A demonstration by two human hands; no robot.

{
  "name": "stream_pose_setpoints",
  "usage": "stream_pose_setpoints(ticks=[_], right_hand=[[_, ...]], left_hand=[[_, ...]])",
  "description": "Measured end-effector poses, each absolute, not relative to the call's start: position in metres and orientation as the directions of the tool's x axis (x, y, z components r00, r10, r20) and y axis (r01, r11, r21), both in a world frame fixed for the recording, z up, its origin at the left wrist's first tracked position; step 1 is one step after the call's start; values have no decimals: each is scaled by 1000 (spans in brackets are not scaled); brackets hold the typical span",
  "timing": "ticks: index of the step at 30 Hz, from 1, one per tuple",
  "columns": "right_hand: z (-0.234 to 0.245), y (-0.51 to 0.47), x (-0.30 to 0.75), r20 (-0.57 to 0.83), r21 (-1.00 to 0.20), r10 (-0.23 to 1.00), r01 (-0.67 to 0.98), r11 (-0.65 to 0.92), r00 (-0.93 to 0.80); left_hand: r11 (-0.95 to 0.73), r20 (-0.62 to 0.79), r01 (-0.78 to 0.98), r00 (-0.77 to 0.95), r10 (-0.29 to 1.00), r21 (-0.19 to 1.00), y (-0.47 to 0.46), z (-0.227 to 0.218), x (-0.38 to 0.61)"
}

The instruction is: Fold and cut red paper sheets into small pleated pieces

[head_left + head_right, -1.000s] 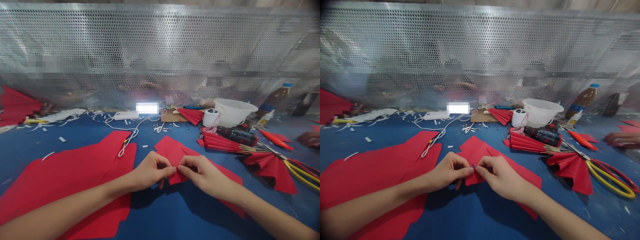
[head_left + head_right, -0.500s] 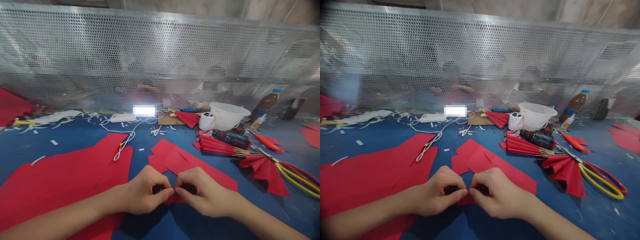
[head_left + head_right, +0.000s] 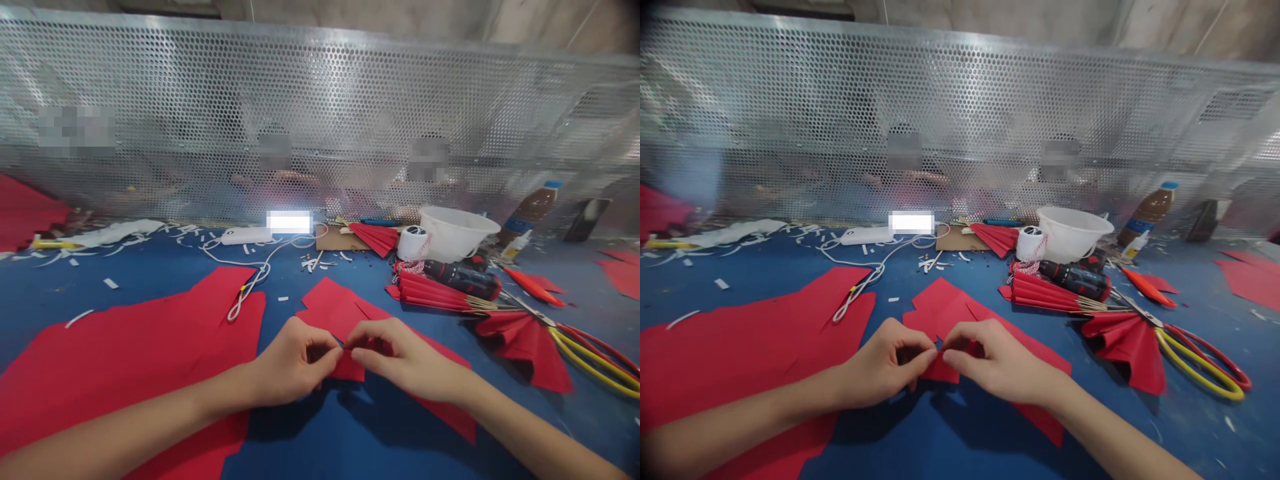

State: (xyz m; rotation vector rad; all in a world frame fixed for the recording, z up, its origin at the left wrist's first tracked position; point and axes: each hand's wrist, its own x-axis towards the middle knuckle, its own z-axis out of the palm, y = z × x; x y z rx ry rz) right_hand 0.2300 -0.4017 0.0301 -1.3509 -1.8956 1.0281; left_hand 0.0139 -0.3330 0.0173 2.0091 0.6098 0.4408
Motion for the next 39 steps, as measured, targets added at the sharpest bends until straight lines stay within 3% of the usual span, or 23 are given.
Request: stream_pose_setpoints(ticks=[7, 11, 18, 22, 30, 36, 39], right_hand=[[18, -408, 217, 142, -701, 930, 629, 335, -338], [16, -409, 219, 155, -638, 901, 656, 404, -405], [20, -412, 227, 133, -618, 911, 686, 384, -390], [22, -410, 235, 82, -547, 910, 745, 382, -406], [18, -412, 226, 107, -621, 885, 665, 415, -453], [12, -416, 220, 154, -687, 907, 618, 383, -392], [8, -414, 220, 165, -690, 899, 604, 399, -405]], left_hand=[[-655, 278, 139, 826, 490, 743, -335, 13, 17], [-584, 210, 121, 859, 467, 803, -333, 10, 16], [-430, 86, 213, 812, 577, 877, -326, 13, 19], [-368, 28, 252, 791, 611, 895, -324, 14, 20], [-322, 28, 270, 727, 686, 907, -322, 13, 19], [-404, 55, 202, 839, 541, 892, -327, 10, 19], [-483, 106, 198, 840, 532, 853, -329, 9, 19]])
